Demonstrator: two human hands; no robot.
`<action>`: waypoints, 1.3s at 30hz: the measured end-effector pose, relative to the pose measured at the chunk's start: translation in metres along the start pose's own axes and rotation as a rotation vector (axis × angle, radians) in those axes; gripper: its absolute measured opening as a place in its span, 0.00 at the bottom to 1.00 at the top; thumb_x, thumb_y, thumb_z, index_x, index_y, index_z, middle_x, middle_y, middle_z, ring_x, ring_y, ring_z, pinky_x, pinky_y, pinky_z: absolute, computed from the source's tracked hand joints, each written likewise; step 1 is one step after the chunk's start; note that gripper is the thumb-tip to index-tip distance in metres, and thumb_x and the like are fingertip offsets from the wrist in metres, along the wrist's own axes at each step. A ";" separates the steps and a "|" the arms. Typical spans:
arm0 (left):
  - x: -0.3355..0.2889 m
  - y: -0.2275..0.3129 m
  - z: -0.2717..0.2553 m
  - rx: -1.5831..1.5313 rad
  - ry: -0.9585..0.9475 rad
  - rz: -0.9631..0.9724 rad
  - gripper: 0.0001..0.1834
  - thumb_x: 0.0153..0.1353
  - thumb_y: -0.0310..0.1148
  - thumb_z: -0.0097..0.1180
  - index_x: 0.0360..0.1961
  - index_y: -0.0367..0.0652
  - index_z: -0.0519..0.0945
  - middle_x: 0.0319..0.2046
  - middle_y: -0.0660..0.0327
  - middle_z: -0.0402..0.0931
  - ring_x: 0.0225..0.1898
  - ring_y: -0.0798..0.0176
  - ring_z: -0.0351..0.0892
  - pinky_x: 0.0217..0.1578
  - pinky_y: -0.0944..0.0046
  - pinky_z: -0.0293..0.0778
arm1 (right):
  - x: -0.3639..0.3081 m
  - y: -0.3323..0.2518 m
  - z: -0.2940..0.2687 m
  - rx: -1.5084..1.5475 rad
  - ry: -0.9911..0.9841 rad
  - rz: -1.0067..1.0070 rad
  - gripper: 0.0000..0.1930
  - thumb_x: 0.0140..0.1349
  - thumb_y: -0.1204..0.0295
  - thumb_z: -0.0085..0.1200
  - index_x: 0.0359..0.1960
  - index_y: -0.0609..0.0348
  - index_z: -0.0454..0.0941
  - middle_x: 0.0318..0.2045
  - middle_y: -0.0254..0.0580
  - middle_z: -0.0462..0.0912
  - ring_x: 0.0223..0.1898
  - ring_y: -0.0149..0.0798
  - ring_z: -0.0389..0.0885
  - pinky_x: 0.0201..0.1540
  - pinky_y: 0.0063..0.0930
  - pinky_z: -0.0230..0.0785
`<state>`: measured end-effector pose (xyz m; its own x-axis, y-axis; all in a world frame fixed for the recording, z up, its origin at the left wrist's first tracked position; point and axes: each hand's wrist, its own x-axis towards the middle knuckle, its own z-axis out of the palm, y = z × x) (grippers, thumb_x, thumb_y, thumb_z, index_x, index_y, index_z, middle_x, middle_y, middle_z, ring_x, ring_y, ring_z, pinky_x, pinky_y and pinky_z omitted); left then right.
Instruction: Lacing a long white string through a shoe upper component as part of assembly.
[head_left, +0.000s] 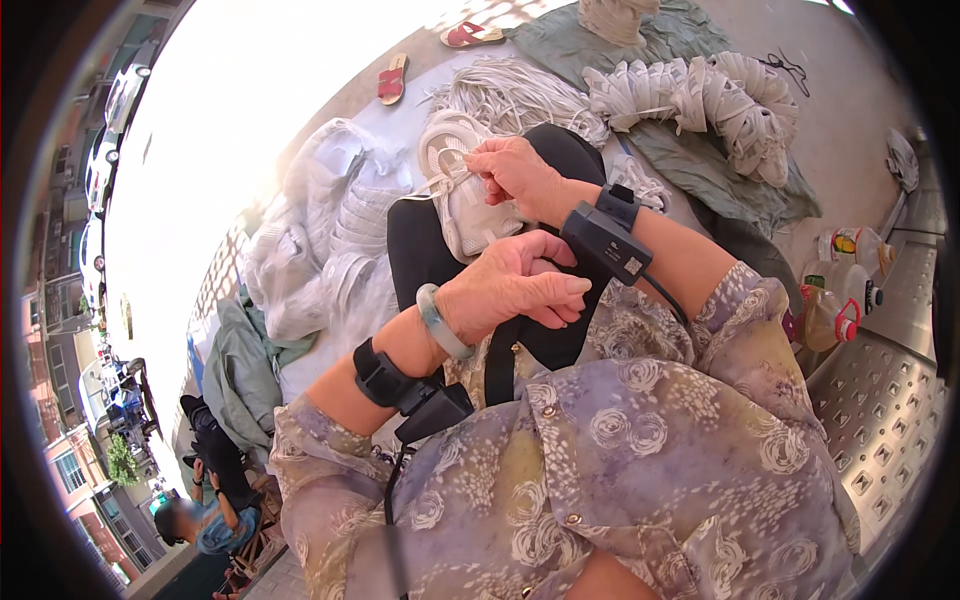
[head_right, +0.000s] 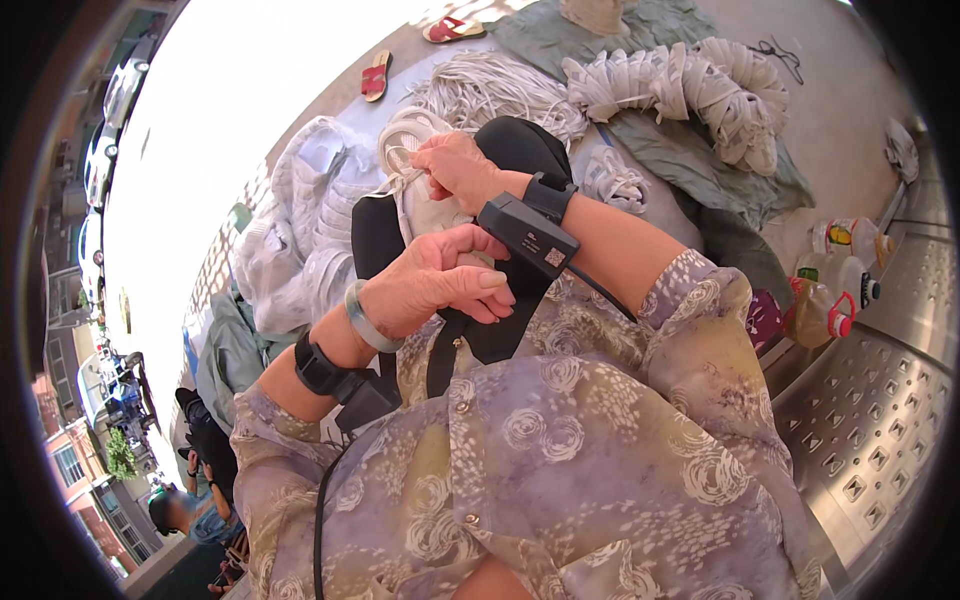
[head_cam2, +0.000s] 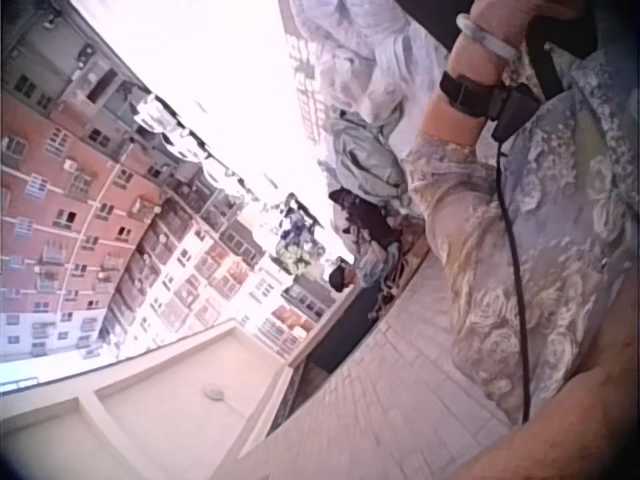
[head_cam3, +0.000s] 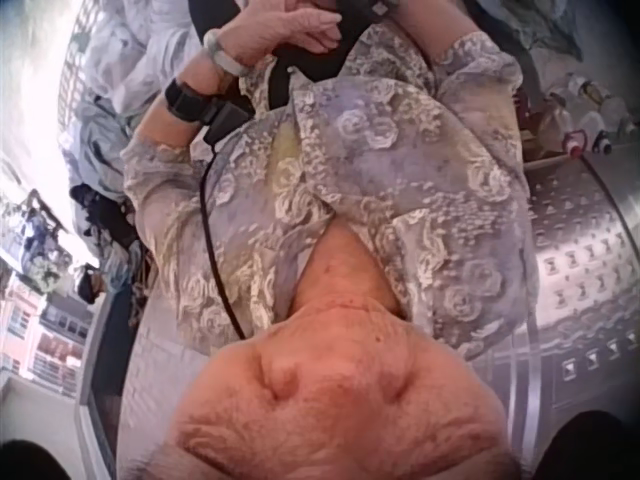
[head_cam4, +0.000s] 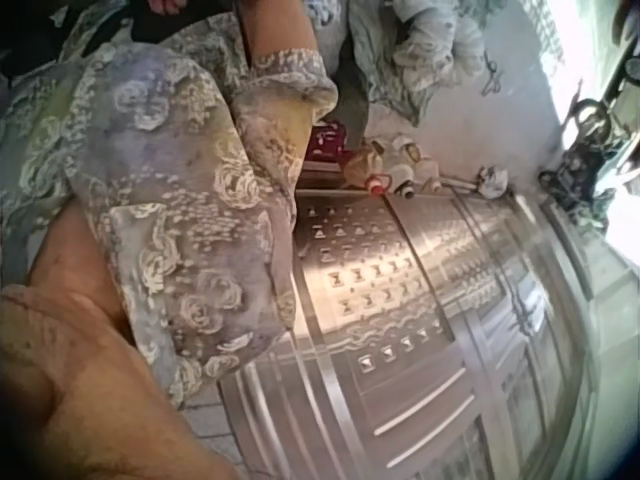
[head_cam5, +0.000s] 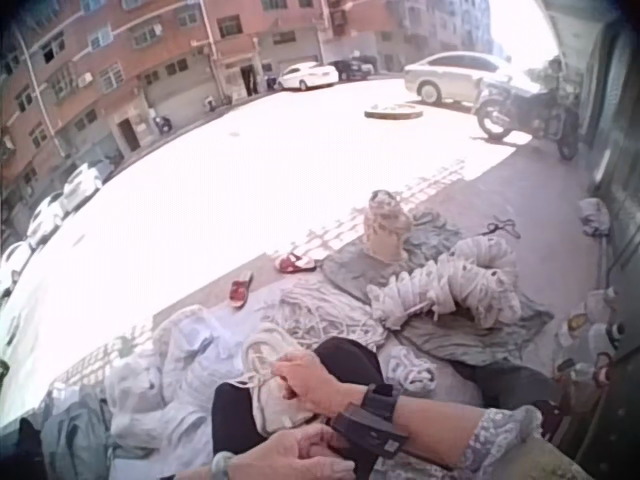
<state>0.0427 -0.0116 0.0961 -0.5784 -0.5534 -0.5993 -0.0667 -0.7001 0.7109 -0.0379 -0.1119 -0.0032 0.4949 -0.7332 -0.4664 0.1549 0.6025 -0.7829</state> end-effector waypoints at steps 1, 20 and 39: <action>0.000 -0.004 -0.004 0.009 0.006 -0.013 0.24 0.56 0.38 0.57 0.48 0.34 0.65 0.32 0.56 0.77 0.35 0.64 0.79 0.35 0.70 0.76 | -0.001 -0.001 -0.005 -0.082 -0.005 -0.043 0.07 0.58 0.68 0.52 0.26 0.57 0.72 0.14 0.26 0.67 0.14 0.22 0.64 0.17 0.19 0.62; 0.022 -0.077 -0.117 0.525 1.103 0.616 0.04 0.53 0.26 0.55 0.29 0.37 0.78 0.21 0.71 0.73 0.24 0.79 0.68 0.26 0.76 0.67 | -0.012 0.011 -0.047 -0.767 -0.177 -0.437 0.08 0.51 0.71 0.52 0.21 0.63 0.72 0.14 0.38 0.71 0.19 0.28 0.66 0.24 0.25 0.62; 0.065 -0.039 -0.122 1.065 0.960 0.741 0.06 0.48 0.28 0.52 0.27 0.46 0.81 0.25 0.58 0.75 0.32 0.53 0.75 0.34 0.58 0.70 | -0.119 -0.043 -0.171 -1.171 -0.194 -0.030 0.08 0.49 0.74 0.50 0.18 0.65 0.67 0.13 0.30 0.63 0.19 0.24 0.59 0.21 0.24 0.53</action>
<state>0.1070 -0.0752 -0.0158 -0.0694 -0.9608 0.2686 -0.7607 0.2251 0.6088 -0.2496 -0.1048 0.0154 0.6415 -0.6211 -0.4501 -0.6576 -0.1432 -0.7396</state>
